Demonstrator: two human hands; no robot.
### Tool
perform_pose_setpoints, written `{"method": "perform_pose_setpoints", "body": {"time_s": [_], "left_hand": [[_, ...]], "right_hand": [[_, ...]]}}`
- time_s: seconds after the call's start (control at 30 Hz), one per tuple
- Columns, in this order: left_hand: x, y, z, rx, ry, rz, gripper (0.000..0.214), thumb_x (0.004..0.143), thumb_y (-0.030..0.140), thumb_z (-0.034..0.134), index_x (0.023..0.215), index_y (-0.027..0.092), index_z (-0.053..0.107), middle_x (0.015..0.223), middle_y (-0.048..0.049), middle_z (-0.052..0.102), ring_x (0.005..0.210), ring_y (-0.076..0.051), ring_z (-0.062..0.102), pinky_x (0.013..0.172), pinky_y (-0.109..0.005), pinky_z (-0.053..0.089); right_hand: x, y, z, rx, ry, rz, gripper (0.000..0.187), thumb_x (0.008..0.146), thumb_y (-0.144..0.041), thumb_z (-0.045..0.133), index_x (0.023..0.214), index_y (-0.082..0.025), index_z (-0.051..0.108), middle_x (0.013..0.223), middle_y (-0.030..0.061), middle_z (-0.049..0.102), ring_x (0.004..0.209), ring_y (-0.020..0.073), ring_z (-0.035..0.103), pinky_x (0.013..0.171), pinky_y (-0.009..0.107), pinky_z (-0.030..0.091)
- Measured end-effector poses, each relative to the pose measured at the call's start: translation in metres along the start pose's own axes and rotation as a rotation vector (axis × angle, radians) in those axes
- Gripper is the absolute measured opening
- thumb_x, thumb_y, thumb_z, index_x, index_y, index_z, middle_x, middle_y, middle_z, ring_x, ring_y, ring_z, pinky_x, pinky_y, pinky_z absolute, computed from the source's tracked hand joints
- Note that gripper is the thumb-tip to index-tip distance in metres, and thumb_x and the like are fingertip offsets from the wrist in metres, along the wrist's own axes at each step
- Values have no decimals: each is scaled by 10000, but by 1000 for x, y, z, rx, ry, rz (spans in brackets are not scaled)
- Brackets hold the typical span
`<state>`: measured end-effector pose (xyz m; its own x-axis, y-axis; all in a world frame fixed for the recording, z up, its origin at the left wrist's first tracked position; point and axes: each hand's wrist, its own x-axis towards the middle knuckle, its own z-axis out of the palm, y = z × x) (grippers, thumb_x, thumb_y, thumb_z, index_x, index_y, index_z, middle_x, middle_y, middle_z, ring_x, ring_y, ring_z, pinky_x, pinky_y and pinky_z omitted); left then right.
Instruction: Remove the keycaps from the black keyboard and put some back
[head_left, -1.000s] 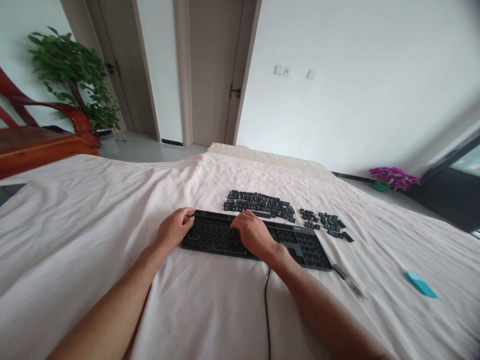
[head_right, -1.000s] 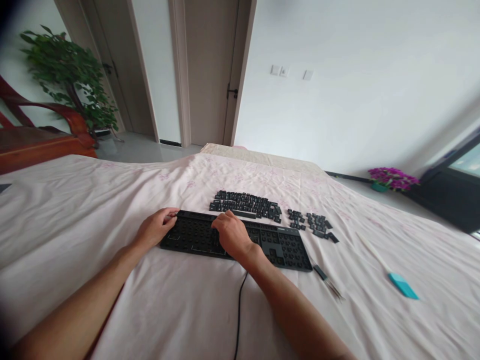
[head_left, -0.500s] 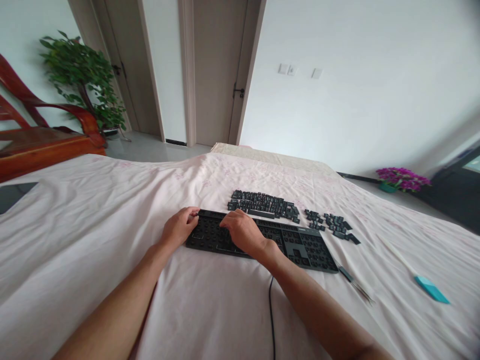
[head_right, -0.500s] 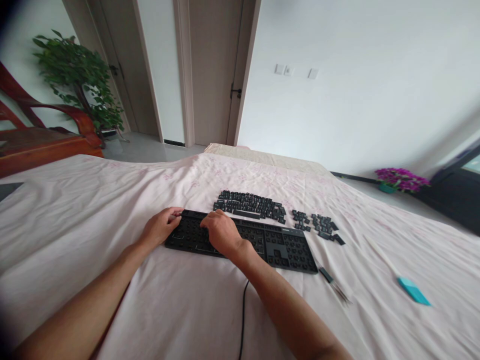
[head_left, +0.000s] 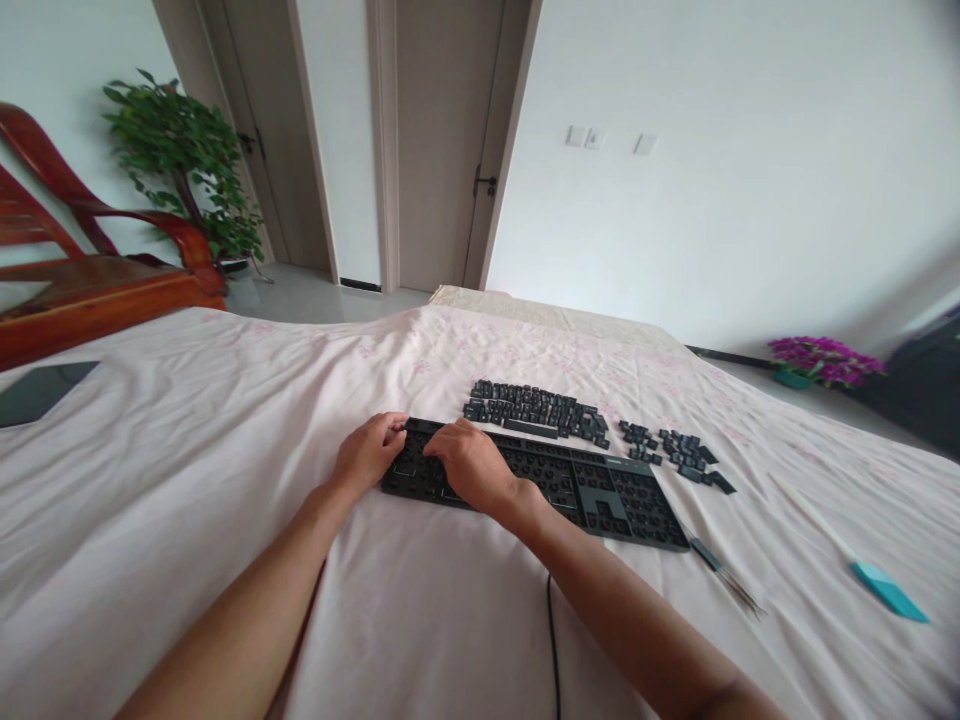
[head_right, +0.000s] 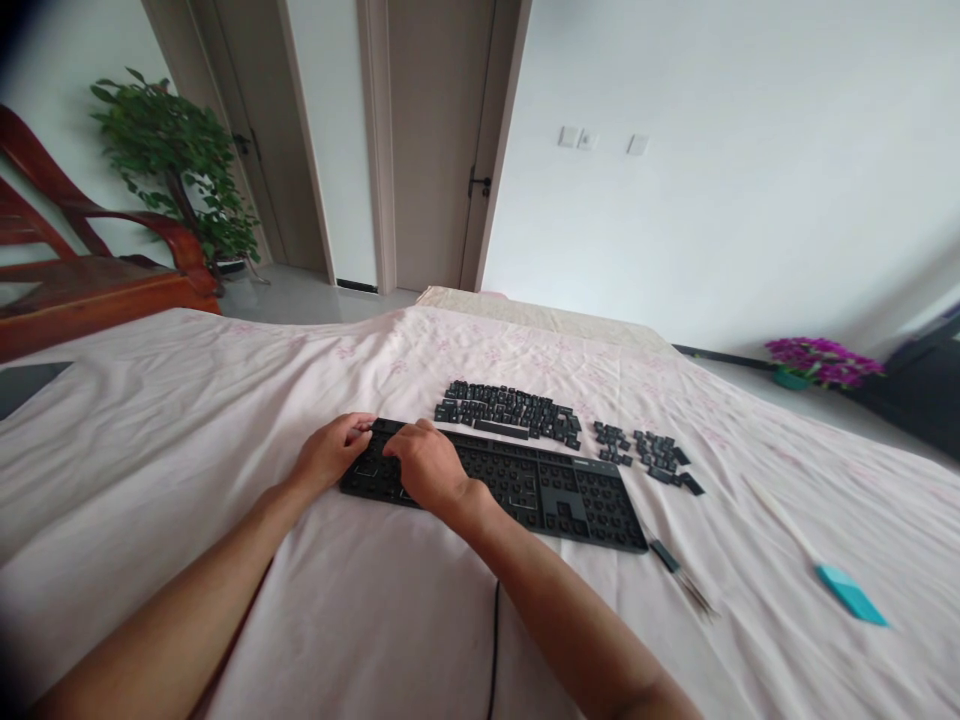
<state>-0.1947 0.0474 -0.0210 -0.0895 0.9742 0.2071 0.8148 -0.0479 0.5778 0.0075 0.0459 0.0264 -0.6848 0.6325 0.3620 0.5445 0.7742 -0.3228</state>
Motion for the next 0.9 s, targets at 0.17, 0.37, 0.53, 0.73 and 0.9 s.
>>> {"method": "perform_pose_setpoints", "body": {"time_s": [0.17, 0.37, 0.53, 0.73, 0.9], "left_hand": [[0, 0, 0, 5, 13, 23, 364, 857, 292, 481, 1188, 234, 620, 1151, -33, 699, 978, -181, 662, 827, -264, 487], [1, -4, 5, -5, 24, 34, 364, 859, 306, 457, 1178, 238, 619, 1155, -19, 698, 976, -175, 665, 820, -257, 490], [3, -7, 7, 0, -2, 26, 379, 857, 354, 462, 1186, 250, 620, 1148, -14, 701, 936, -170, 676, 794, -254, 497], [3, -8, 7, 15, 14, 18, 385, 849, 377, 473, 1179, 251, 627, 1122, -13, 712, 932, -179, 678, 775, -256, 497], [3, -8, 7, 10, 6, 15, 381, 849, 379, 470, 1176, 259, 624, 1122, -6, 711, 928, -173, 680, 773, -251, 497]], "right_hand": [[-7, -18, 4, 35, -131, -92, 319, 781, 23, 528, 882, -199, 735, 915, 29, 716, 884, 166, 595, 826, 255, 462], [-27, -15, -29, 186, 16, -110, 289, 846, -14, 512, 926, -193, 724, 955, 18, 735, 899, 148, 632, 867, 257, 461], [-64, 34, -69, 21, 107, 145, 229, 885, -77, 518, 948, -185, 711, 930, 40, 720, 902, 161, 623, 848, 276, 464], [-126, 88, -100, -218, 98, 413, 252, 870, -85, 491, 930, -188, 713, 924, 55, 704, 911, 189, 611, 856, 297, 456], [-152, 96, -107, -277, 33, 445, 354, 813, -12, 436, 947, -185, 715, 949, 62, 703, 936, 190, 597, 837, 280, 457]]}}
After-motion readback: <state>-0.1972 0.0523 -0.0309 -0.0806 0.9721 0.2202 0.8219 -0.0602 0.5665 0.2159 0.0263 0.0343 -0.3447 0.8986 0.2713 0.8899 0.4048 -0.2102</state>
